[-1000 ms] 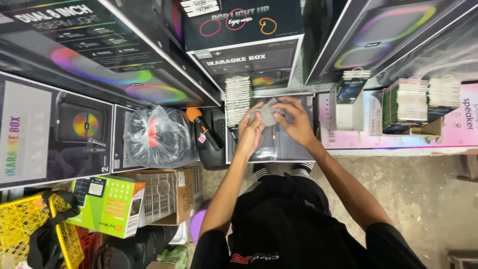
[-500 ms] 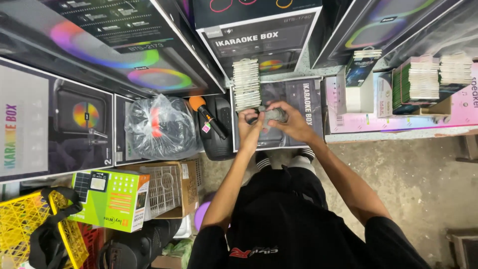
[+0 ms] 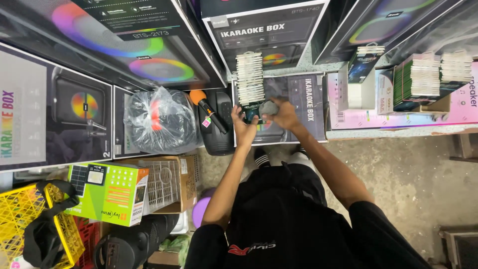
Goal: The person wipes the surface of small rectangular boxes with a grey cloth. They pick up a box, wipe it, and place it back on a shelf among other similar boxes and larger speaker boxes.
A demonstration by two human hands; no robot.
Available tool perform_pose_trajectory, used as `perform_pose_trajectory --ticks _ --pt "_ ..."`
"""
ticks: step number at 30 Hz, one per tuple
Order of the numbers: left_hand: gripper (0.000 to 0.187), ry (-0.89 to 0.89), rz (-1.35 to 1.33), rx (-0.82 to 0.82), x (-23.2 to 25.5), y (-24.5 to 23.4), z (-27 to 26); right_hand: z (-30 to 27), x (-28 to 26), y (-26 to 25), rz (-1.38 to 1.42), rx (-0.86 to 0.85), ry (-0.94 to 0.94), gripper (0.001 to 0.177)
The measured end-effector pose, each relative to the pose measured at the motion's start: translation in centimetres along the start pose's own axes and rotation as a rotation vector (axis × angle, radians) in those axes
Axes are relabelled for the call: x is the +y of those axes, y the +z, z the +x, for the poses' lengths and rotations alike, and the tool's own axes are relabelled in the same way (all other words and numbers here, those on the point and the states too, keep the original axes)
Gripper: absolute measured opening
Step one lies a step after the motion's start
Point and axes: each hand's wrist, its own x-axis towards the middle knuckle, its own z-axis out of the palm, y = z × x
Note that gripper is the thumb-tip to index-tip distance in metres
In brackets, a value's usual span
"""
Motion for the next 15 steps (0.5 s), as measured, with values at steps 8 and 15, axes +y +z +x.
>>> perform_pose_trajectory --ticks 8,15 --pt "0.067 0.145 0.084 -0.070 0.0 -0.4 -0.2 -0.6 1.0 0.3 -0.012 0.003 0.096 0.076" --pt "0.037 -0.039 -0.129 -0.345 -0.2 1.3 -0.4 -1.4 1.6 -2.6 0.445 -0.065 0.206 0.049"
